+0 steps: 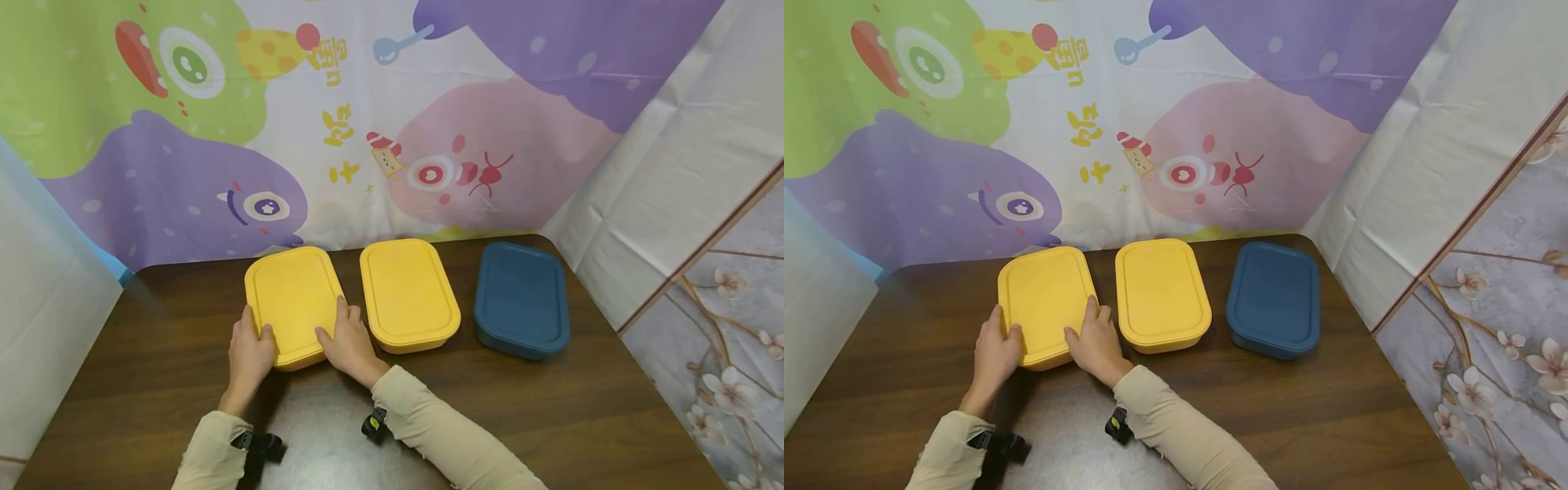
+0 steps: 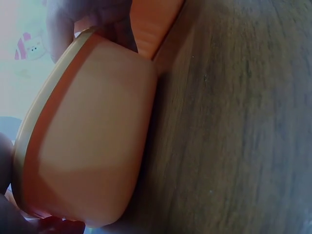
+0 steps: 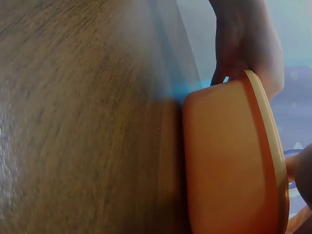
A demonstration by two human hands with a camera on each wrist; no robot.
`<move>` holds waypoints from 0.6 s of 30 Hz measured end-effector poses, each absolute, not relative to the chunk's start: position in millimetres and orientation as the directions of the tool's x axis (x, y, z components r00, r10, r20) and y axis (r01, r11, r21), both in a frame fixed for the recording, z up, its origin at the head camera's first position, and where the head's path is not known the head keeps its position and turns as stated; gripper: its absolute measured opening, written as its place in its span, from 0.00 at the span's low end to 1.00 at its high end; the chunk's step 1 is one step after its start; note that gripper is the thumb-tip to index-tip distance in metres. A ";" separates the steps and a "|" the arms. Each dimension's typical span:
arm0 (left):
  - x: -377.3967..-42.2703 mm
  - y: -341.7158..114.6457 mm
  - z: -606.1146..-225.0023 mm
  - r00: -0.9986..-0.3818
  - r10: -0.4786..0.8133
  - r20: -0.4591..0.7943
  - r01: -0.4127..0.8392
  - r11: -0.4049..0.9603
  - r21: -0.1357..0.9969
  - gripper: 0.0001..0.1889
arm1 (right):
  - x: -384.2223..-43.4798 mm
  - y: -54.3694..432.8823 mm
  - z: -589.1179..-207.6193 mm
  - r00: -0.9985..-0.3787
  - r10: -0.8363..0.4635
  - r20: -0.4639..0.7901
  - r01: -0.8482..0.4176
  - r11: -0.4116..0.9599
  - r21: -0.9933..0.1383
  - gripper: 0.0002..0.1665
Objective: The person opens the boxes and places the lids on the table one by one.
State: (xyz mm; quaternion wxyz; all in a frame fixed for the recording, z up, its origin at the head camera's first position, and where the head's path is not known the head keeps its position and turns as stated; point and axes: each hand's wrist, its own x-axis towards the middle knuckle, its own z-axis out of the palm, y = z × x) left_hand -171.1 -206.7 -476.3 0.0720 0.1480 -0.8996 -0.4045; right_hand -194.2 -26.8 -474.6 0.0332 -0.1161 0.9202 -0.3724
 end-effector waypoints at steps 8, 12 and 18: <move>-171.1 -205.5 -476.0 -0.942 -0.335 0.007 -0.207 0.600 0.773 0.32 | -192.2 -25.5 -471.6 -0.972 -0.236 0.013 -0.174 0.680 -0.712 0.43; -172.0 -205.8 -476.0 -0.938 -0.345 0.041 -0.190 0.608 0.771 0.31 | -191.1 -24.9 -470.6 -0.972 -0.235 0.014 -0.174 0.677 -0.715 0.43; -170.9 -211.8 -474.0 -0.935 -0.349 0.059 -0.178 0.609 0.773 0.31 | -188.9 -28.8 -468.1 -0.970 -0.240 0.019 -0.181 0.675 -0.716 0.42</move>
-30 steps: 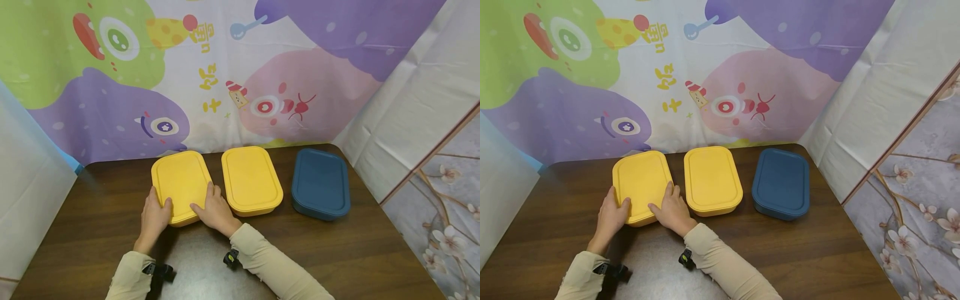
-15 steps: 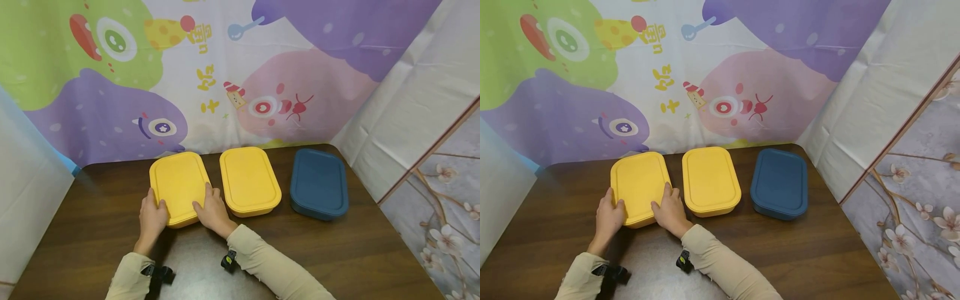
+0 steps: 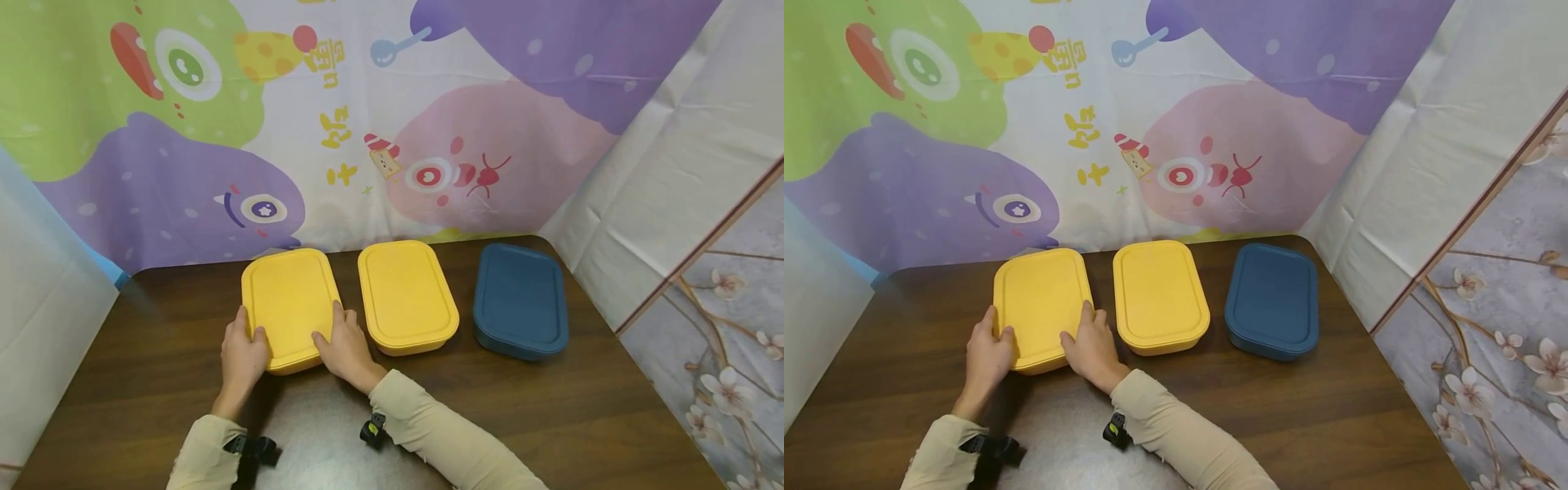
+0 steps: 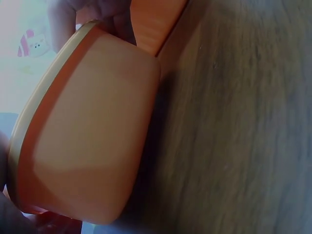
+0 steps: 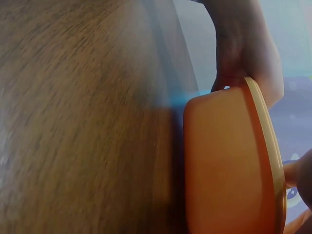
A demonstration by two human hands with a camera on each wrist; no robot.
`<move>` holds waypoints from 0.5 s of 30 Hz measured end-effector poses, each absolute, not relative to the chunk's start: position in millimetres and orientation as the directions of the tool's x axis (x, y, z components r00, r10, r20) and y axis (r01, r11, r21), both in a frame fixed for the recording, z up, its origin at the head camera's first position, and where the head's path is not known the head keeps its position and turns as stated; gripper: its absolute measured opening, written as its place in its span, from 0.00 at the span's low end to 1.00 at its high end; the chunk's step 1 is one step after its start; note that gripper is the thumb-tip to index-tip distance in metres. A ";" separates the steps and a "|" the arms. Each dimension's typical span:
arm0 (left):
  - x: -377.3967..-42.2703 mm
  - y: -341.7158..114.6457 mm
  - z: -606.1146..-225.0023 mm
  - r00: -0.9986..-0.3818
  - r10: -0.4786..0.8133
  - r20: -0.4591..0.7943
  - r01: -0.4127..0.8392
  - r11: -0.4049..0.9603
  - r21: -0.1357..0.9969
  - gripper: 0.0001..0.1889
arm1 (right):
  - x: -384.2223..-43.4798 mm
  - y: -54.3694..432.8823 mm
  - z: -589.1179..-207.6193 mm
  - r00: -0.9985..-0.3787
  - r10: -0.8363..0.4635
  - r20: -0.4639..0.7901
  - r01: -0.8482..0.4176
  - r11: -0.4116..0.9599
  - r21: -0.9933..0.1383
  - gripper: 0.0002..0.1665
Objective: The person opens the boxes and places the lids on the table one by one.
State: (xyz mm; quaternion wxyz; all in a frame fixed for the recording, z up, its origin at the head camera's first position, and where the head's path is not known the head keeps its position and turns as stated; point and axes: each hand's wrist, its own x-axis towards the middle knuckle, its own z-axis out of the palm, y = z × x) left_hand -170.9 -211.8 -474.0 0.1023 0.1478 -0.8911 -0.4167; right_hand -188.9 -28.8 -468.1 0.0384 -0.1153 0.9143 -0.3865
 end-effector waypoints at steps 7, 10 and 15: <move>-168.9 -223.1 -468.7 -0.935 -0.348 0.064 -0.177 0.615 0.769 0.32 | -185.2 -36.9 -462.9 -0.969 -0.247 0.019 -0.185 0.669 -0.720 0.42; -168.1 -226.8 -467.1 -0.937 -0.343 0.067 -0.170 0.614 0.770 0.31 | -183.6 -39.5 -462.4 -0.970 -0.244 0.017 -0.180 0.668 -0.722 0.42; -165.9 -232.8 -466.0 -0.937 -0.345 0.058 -0.179 0.615 0.768 0.31 | -180.6 -44.5 -463.5 -0.968 -0.251 0.025 -0.191 0.667 -0.721 0.42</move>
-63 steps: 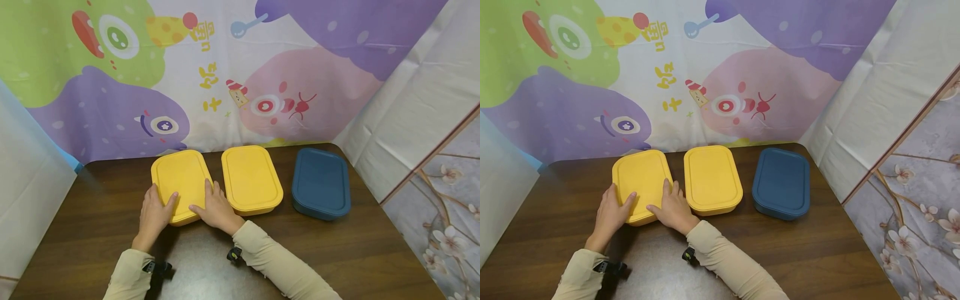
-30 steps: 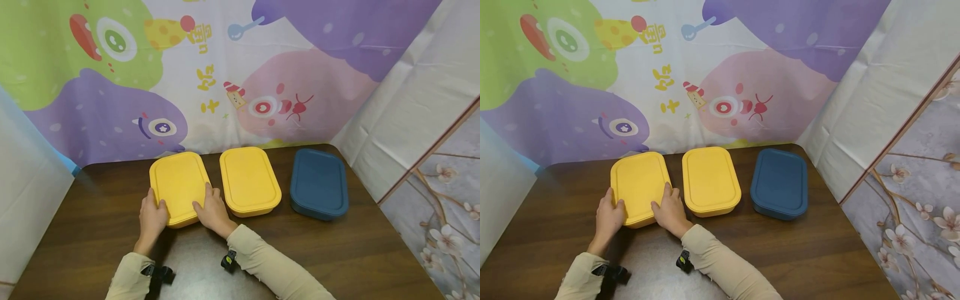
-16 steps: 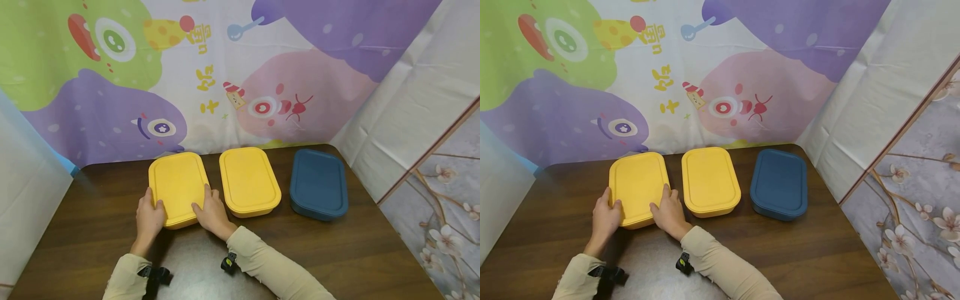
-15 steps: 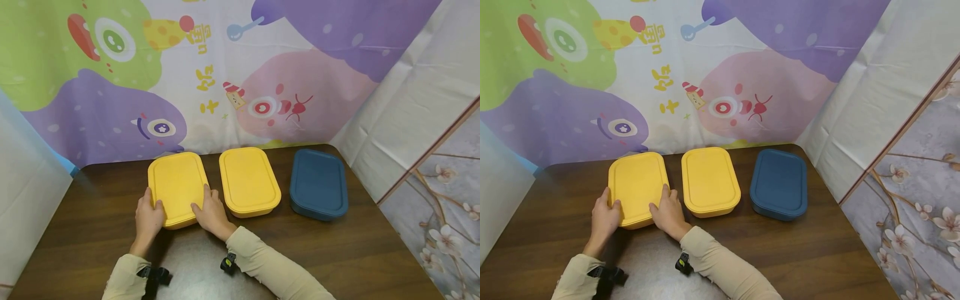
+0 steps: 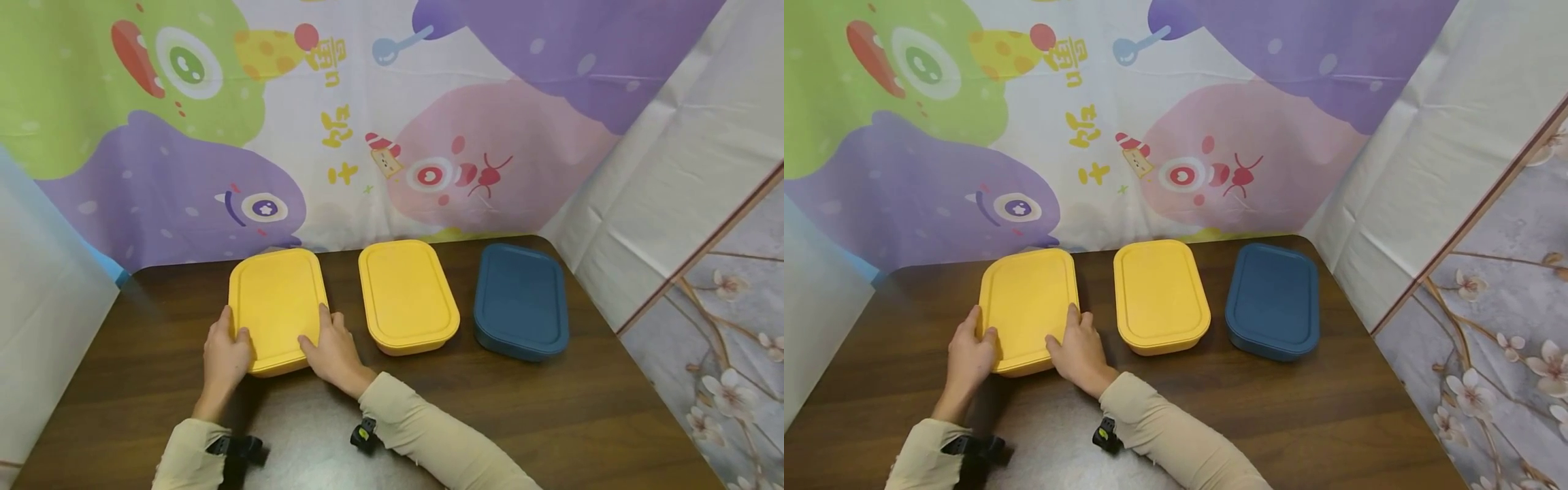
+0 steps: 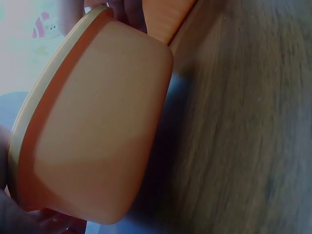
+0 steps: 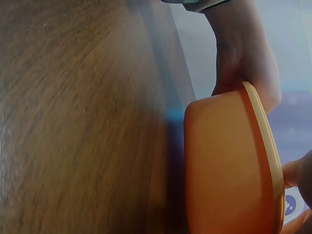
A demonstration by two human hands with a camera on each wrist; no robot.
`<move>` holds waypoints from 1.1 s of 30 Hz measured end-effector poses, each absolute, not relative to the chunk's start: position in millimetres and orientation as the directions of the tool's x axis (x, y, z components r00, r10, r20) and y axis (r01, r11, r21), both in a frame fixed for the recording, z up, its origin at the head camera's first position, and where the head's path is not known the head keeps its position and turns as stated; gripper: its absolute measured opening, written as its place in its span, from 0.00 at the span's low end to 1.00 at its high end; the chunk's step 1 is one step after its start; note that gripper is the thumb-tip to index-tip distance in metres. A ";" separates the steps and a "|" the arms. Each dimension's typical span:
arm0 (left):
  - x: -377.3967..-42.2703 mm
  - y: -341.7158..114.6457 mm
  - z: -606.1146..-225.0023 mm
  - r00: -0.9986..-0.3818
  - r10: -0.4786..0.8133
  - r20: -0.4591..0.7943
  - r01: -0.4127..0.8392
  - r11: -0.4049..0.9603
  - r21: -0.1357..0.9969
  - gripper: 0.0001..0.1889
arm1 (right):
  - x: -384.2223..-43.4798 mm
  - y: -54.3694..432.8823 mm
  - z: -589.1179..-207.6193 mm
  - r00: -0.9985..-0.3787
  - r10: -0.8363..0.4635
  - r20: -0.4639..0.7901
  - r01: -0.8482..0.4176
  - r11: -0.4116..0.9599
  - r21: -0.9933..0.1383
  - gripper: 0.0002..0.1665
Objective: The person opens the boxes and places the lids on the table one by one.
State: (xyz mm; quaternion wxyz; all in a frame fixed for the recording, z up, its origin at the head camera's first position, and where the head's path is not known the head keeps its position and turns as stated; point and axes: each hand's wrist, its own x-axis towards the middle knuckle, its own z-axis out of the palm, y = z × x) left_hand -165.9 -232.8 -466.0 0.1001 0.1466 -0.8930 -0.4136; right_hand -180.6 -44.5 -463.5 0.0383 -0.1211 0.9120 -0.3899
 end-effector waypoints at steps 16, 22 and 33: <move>-157.3 -259.0 -463.6 -0.934 -0.357 0.029 -0.208 0.605 0.769 0.31 | -170.3 -62.6 -464.8 -0.955 -0.295 0.022 -0.222 0.666 -0.712 0.41; -155.4 -269.9 -461.7 -0.943 -0.333 0.018 -0.198 0.601 0.774 0.31 | -165.1 -68.0 -467.2 -0.952 -0.306 0.013 -0.223 0.662 -0.715 0.42; -149.0 -282.4 -462.7 -0.945 -0.326 -0.029 -0.230 0.596 0.769 0.30 | -157.7 -76.1 -470.3 -0.947 -0.319 0.031 -0.246 0.660 -0.710 0.42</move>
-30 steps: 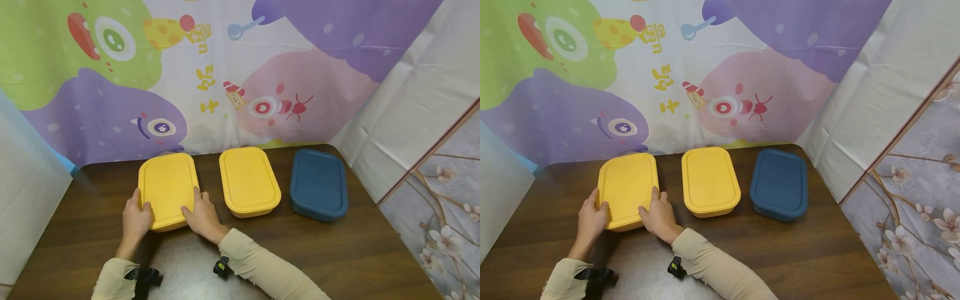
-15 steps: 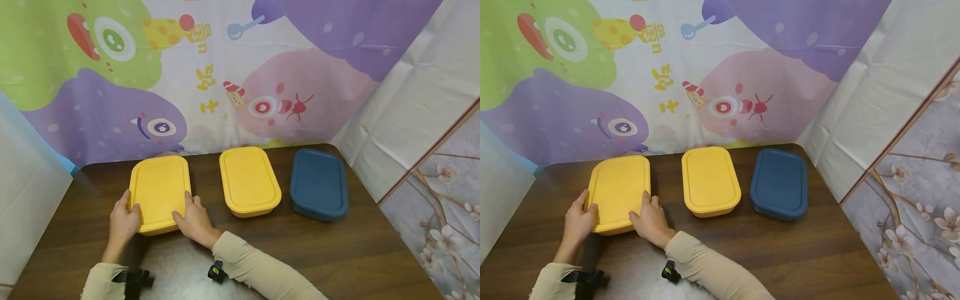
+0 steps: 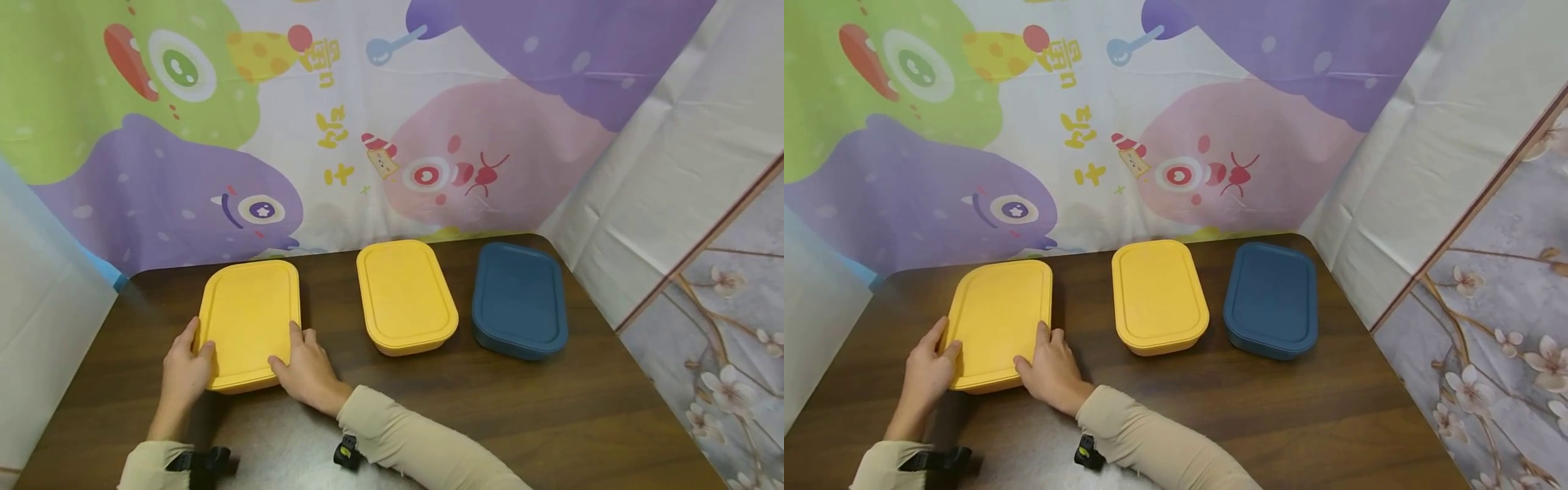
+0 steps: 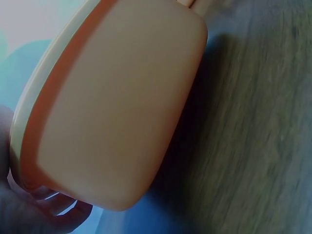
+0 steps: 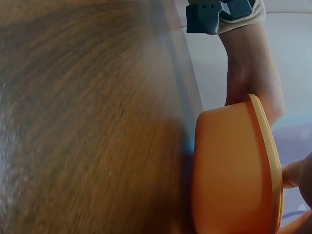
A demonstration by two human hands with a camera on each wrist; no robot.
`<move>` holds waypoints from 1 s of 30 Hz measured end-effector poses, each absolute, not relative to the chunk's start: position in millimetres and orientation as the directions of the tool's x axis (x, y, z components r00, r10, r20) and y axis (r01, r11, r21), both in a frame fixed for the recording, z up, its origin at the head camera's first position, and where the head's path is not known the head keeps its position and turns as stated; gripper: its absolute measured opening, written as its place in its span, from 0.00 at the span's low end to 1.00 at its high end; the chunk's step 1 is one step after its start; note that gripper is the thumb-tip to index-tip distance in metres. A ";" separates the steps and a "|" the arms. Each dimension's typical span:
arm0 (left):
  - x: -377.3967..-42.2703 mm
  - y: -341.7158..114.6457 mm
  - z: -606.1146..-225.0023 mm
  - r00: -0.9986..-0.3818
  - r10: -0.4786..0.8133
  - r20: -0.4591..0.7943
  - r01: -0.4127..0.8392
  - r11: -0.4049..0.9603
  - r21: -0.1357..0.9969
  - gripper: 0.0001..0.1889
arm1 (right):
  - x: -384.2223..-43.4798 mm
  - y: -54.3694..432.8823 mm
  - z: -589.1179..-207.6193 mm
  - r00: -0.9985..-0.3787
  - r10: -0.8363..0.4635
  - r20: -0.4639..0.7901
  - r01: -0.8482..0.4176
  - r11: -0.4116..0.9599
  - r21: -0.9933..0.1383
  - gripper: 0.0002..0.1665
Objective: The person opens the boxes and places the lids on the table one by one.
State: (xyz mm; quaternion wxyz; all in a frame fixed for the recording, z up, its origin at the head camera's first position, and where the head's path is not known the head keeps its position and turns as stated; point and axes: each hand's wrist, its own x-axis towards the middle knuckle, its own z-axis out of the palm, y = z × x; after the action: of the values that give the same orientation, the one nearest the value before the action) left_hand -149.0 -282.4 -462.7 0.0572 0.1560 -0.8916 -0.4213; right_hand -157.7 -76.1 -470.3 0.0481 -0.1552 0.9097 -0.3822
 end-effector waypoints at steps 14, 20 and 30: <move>-143.8 -289.9 -468.5 -0.937 -0.345 -0.061 -0.263 0.580 0.771 0.30 | -155.1 -80.4 -474.9 -0.937 -0.347 0.043 -0.281 0.673 -0.684 0.42; -140.5 -290.4 -469.5 -0.935 -0.339 -0.100 -0.295 0.592 0.750 0.31 | -154.1 -80.0 -475.8 -0.926 -0.376 0.043 -0.304 0.670 -0.678 0.44; -141.7 -289.3 -472.2 -0.934 -0.354 -0.056 -0.270 0.592 0.759 0.30 | -159.0 -77.9 -477.2 -0.914 -0.402 0.057 -0.334 0.663 -0.670 0.44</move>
State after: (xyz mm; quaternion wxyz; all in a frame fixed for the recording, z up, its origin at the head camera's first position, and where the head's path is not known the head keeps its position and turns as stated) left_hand -141.7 -289.3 -472.2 0.0506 0.1751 -0.8908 -0.4162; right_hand -159.0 -77.9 -477.2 0.0479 -0.2022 0.9107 -0.3570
